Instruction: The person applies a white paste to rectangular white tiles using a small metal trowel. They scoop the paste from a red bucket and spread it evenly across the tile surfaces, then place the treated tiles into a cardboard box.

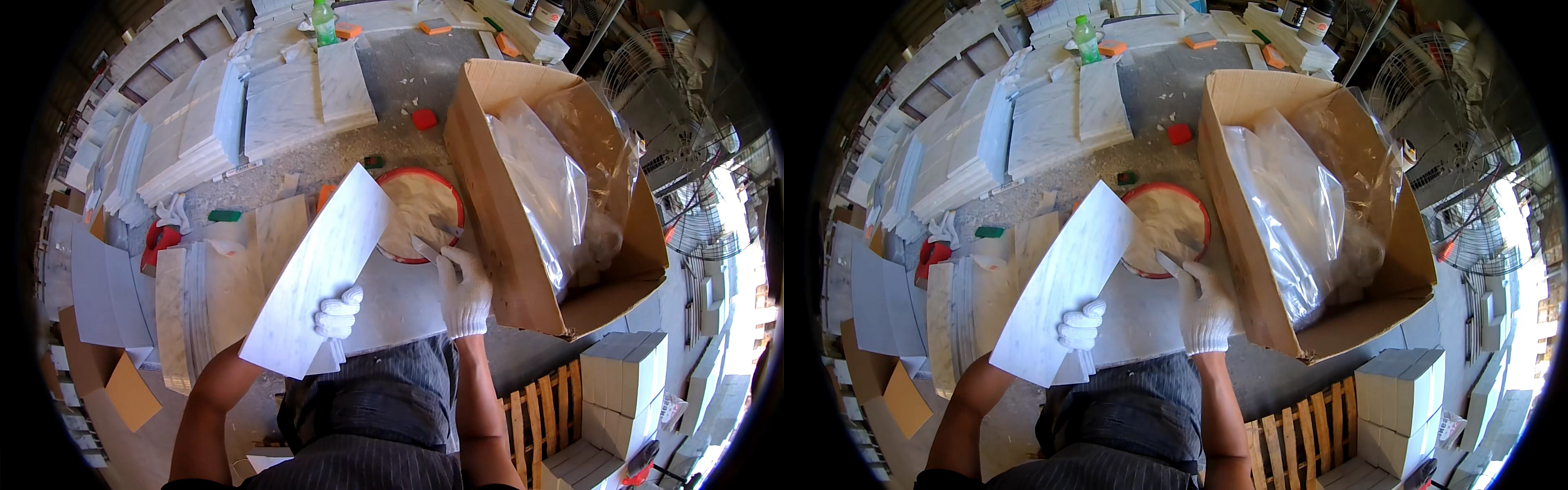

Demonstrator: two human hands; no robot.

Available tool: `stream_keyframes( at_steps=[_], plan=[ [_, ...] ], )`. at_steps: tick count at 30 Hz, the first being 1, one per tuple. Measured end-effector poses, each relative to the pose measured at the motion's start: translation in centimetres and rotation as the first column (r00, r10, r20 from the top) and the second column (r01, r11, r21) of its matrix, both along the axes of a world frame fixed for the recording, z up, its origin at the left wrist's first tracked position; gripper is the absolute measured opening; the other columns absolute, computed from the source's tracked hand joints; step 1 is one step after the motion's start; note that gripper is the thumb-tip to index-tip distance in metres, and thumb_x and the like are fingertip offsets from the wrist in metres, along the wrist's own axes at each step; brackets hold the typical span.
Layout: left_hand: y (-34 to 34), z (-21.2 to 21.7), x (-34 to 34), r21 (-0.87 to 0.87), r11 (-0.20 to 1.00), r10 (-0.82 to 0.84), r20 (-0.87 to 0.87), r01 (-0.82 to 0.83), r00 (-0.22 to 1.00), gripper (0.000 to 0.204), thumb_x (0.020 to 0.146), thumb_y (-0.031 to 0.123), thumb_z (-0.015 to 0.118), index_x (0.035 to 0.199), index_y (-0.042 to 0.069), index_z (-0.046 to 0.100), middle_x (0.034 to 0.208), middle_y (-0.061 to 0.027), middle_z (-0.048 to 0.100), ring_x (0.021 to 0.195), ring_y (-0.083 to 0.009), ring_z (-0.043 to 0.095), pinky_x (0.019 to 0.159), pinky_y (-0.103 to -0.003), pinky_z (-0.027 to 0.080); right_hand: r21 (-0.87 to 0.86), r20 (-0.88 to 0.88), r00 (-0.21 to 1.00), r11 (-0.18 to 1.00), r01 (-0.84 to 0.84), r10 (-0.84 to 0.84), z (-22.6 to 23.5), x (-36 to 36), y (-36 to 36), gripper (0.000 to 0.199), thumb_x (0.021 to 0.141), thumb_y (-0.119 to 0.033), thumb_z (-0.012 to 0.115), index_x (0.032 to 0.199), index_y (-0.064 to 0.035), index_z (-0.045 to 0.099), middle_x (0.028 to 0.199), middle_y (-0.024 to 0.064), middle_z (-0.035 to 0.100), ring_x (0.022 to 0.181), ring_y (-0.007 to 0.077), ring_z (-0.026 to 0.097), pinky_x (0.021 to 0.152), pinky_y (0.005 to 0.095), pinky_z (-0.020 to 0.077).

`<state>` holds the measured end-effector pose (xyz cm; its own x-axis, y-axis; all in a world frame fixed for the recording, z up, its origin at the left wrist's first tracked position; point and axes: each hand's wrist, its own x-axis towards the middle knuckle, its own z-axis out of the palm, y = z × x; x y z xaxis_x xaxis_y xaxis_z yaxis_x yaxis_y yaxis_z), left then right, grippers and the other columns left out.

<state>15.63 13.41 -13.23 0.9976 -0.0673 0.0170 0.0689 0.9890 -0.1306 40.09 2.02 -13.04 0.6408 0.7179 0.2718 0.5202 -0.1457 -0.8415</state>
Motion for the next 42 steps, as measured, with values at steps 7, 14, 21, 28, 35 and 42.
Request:
stream_keyframes(
  at_steps=[7,14,21,28,35,42],
  plan=[
    [-0.3,0.6,1.0,0.028,0.999,0.031,0.028,-0.031,0.999,0.053,0.095,0.053,0.057,0.107,0.001,0.054,0.069,0.0014,0.049,0.055,-0.0121,0.044,0.053,-0.027,0.037,0.132,-0.182,0.982,0.991,-0.023,0.047,2.0,-0.8,1.5,0.017,0.089,-0.013,0.072,0.104,-0.0038,0.072,0.103,0.0160,0.073,0.095,0.0272,0.070,0.087,0.0356,0.0537],
    [1.4,1.0,0.0,0.159,0.987,0.020,-0.010,-0.018,1.000,0.058,0.095,0.051,0.060,0.114,-0.004,0.055,0.077,-0.0034,0.056,0.060,-0.0145,0.051,0.054,-0.029,0.043,0.054,-0.091,0.995,0.998,0.032,-0.027,2.7,-0.4,0.6,0.018,0.091,-0.011,0.070,0.106,-0.0011,0.072,0.104,0.0136,0.072,0.092,0.0195,0.069,0.084,0.0318,0.0531],
    [4.5,4.2,-3.2,0.726,0.644,0.198,-0.463,0.241,0.864,0.050,0.101,0.049,0.052,0.101,0.000,0.064,0.078,-0.0056,0.063,0.074,-0.0114,0.063,0.065,-0.029,0.051,0.039,0.112,0.993,0.999,0.025,-0.030,0.7,0.4,0.3,0.018,0.091,-0.011,0.070,0.105,-0.0005,0.072,0.096,0.0123,0.072,0.084,0.0186,0.068,0.079,0.0311,0.0535],
    [4.3,8.5,-2.6,0.613,-0.093,0.655,-0.556,0.785,0.512,0.068,0.101,0.057,0.042,0.110,-0.007,0.065,0.088,-0.0071,0.063,0.081,-0.0138,0.055,0.078,-0.034,0.046,0.003,-0.404,0.915,1.000,-0.011,0.011,-1.6,1.4,-0.1,0.019,0.094,-0.011,0.068,0.109,-0.0002,0.071,0.087,0.0038,0.067,0.070,0.0079,0.058,0.065,0.0234,0.0487],
    [5.2,8.6,-2.2,0.576,-0.276,0.575,-0.542,0.769,0.613,0.065,0.100,0.056,0.049,0.099,-0.007,0.063,0.068,-0.0120,0.047,0.072,-0.0160,0.041,0.068,-0.040,0.041,0.113,-0.548,0.836,0.993,0.045,0.024,2.7,0.7,-0.1,0.022,0.095,-0.012,0.067,0.113,-0.0003,0.070,0.085,0.0034,0.066,0.067,0.0067,0.056,0.061,0.0210,0.0459],
    [6.1,9.1,-0.1,0.435,-0.365,0.517,-0.641,0.823,0.568,0.067,0.100,0.057,0.048,0.097,-0.008,0.064,0.065,-0.0099,0.044,0.067,-0.0170,0.037,0.066,-0.040,0.041,0.092,-0.310,0.934,0.983,-0.159,0.180,4.5,0.8,-0.1,0.020,0.093,-0.009,0.070,0.110,0.0000,0.071,0.092,0.0057,0.069,0.077,0.0100,0.061,0.072,0.0247,0.0507]
  ],
)
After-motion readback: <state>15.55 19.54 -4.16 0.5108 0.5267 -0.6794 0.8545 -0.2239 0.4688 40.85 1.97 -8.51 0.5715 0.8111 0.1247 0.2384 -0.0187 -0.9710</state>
